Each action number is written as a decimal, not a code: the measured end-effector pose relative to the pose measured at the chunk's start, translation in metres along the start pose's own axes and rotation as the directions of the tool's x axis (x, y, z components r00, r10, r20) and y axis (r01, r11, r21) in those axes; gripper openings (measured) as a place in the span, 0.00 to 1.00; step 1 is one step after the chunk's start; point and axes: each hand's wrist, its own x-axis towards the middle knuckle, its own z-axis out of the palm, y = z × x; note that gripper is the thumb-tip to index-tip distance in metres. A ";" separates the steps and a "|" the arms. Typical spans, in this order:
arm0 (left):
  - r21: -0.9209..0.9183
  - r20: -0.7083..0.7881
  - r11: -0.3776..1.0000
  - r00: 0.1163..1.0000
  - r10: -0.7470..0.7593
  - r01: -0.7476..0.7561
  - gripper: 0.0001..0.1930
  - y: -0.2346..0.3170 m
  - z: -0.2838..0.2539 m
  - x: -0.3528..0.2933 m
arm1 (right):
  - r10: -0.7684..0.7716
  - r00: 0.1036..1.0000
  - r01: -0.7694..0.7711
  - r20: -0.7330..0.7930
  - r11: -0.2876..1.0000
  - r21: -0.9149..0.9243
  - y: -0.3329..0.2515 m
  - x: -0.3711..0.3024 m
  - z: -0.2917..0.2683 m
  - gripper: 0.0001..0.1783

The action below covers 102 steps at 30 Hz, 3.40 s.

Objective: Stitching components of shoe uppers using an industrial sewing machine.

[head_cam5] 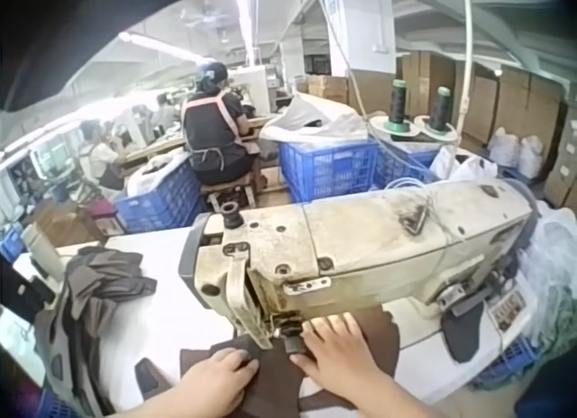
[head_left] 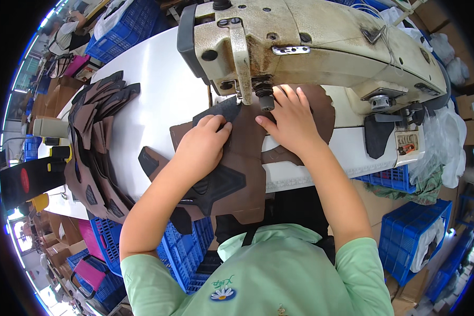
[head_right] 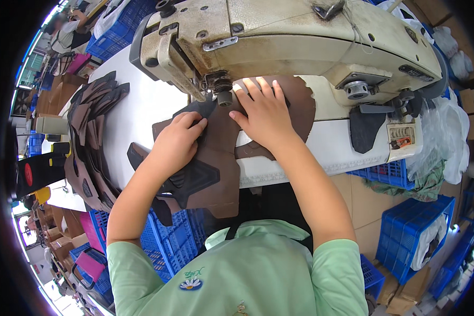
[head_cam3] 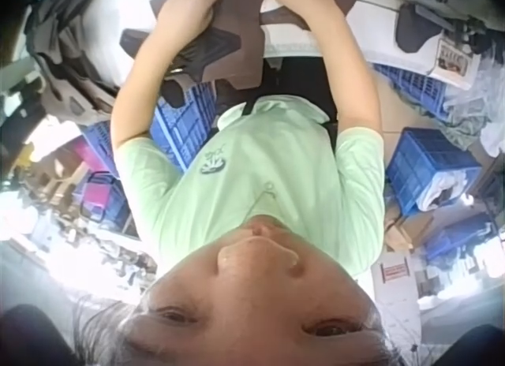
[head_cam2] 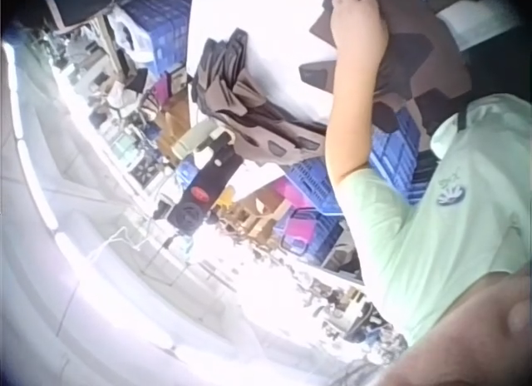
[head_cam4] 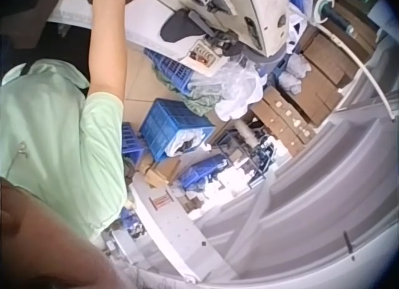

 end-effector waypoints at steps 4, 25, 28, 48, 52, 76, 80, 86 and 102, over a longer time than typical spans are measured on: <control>0.041 -0.050 0.999 0.999 0.017 -0.015 0.24 0.002 0.002 0.002 | -0.006 0.999 0.006 -0.038 1.000 -0.001 0.000 0.000 0.003 0.32; 0.063 -0.133 0.995 0.989 -0.070 0.079 0.17 0.017 0.018 0.012 | 0.001 0.997 -0.013 0.078 0.987 0.163 -0.034 -0.032 -0.022 0.28; 0.081 -0.137 0.990 0.985 -0.101 0.113 0.16 0.024 0.023 0.018 | -0.006 0.997 -0.007 0.083 0.988 0.155 -0.026 -0.029 -0.023 0.27; -0.062 -0.230 0.983 0.956 -0.182 0.172 0.11 0.042 0.029 0.023 | -0.050 0.995 0.036 0.089 0.989 0.144 -0.013 -0.035 -0.035 0.21; -0.005 -0.208 0.975 0.954 -0.216 0.220 0.11 0.044 0.032 0.026 | -0.024 0.995 0.010 0.100 0.990 0.143 -0.010 -0.032 -0.032 0.21; -0.278 -0.181 0.931 0.939 -0.292 0.236 0.07 0.023 0.019 0.039 | -0.159 0.975 0.112 0.154 0.955 0.276 -0.001 -0.047 -0.046 0.21; -0.101 -0.210 0.980 0.959 -0.190 0.172 0.06 0.029 0.025 0.040 | -0.171 0.979 0.145 0.115 0.968 0.204 -0.001 -0.055 -0.037 0.23; -0.209 -0.253 0.970 0.951 -0.175 0.123 0.10 0.030 0.026 0.027 | -0.140 0.980 0.106 0.143 0.969 0.224 -0.010 -0.057 -0.042 0.26; -0.042 -0.300 0.990 0.943 -0.142 0.136 0.11 0.012 0.034 0.019 | -0.022 0.997 0.016 0.080 0.997 0.081 -0.047 -0.056 -0.018 0.29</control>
